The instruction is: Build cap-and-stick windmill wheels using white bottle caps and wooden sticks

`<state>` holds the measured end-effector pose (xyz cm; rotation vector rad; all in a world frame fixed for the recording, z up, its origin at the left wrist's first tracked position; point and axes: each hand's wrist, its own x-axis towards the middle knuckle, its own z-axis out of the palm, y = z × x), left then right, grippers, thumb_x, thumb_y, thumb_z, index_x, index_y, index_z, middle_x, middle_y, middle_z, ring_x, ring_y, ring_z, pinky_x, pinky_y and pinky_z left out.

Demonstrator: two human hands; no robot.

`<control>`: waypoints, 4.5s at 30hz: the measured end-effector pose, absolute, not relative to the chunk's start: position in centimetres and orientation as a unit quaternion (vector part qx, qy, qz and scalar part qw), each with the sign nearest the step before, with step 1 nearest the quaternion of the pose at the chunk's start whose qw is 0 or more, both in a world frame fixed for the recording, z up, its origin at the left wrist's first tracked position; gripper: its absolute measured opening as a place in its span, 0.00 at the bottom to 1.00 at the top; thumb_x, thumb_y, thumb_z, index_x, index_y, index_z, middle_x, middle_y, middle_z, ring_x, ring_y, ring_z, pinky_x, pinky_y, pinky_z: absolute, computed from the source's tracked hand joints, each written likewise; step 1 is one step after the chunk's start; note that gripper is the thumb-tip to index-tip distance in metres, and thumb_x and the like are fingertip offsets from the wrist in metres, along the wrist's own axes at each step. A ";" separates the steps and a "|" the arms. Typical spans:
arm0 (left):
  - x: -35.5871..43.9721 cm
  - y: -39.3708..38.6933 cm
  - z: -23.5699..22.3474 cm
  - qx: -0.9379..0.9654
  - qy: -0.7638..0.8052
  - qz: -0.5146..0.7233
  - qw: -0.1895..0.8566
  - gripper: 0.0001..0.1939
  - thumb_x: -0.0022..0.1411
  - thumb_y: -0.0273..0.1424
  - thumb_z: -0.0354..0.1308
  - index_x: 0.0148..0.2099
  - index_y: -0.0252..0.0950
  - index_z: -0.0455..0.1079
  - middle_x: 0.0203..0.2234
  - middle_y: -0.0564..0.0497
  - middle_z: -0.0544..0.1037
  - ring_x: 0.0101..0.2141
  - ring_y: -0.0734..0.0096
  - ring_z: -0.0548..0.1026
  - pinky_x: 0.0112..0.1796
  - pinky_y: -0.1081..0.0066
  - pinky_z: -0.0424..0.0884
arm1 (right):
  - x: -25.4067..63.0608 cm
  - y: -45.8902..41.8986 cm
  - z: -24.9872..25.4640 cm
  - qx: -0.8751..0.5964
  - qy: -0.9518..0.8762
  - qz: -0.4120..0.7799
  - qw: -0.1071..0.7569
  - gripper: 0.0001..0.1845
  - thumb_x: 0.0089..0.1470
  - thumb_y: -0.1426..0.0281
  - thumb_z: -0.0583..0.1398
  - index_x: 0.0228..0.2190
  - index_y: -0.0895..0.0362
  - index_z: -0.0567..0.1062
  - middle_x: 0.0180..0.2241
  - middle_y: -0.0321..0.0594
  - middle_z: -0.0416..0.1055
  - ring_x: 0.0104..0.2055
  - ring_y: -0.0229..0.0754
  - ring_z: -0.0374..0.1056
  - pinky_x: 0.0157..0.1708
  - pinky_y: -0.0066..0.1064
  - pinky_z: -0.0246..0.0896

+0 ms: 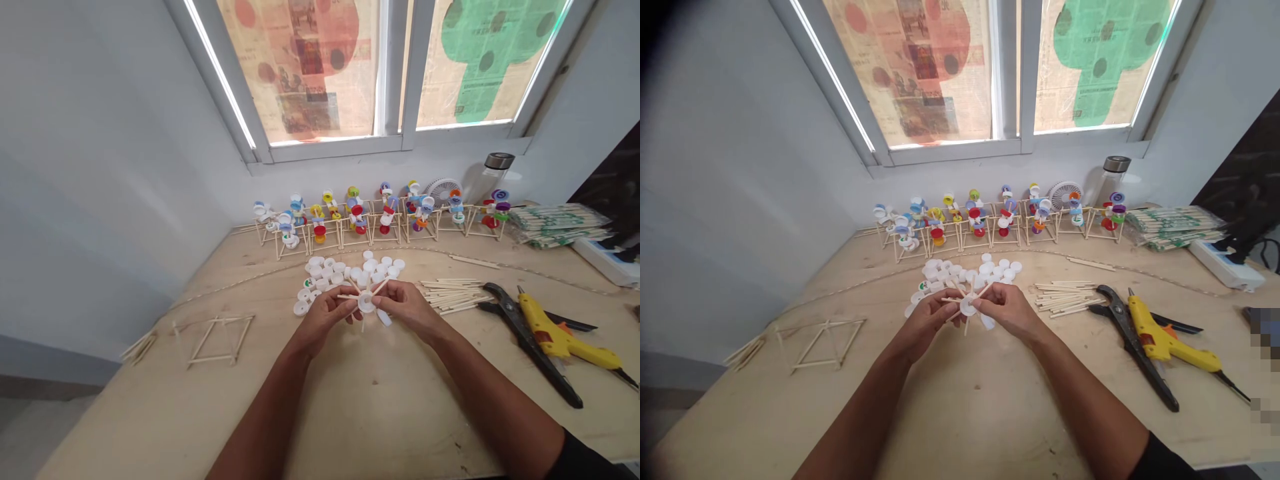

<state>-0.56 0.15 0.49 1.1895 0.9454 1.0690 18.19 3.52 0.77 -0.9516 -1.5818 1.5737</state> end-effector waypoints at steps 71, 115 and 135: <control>-1.7 1.0 0.4 0.246 0.352 0.658 0.618 0.12 0.48 0.35 0.65 0.33 0.33 0.71 0.27 0.50 0.78 0.27 0.73 0.74 0.29 0.74 0.69 | 17.8 3.9 -2.1 -0.422 -0.874 0.018 0.239 0.09 0.53 0.69 0.57 0.31 0.52 0.79 0.47 0.46 0.70 0.55 0.55 0.54 0.51 0.47 0.45; -0.1 0.3 0.0 0.378 0.402 0.589 0.591 0.17 0.42 0.34 0.69 0.36 0.34 0.73 0.26 0.51 0.76 0.26 0.72 0.71 0.32 0.70 0.66 | 18.1 3.2 1.3 -0.358 -0.765 0.331 0.421 0.11 0.52 0.61 0.60 0.35 0.53 0.75 0.40 0.42 0.75 0.46 0.48 0.67 0.48 0.40 0.59; 0.4 -0.1 0.5 0.451 0.395 0.535 0.595 0.13 0.46 0.33 0.68 0.35 0.35 0.75 0.30 0.49 0.78 0.33 0.68 0.74 0.36 0.71 0.67 | 17.6 3.0 0.6 -0.379 -0.737 0.374 0.417 0.11 0.48 0.64 0.63 0.34 0.54 0.76 0.37 0.41 0.76 0.42 0.46 0.70 0.45 0.38 0.61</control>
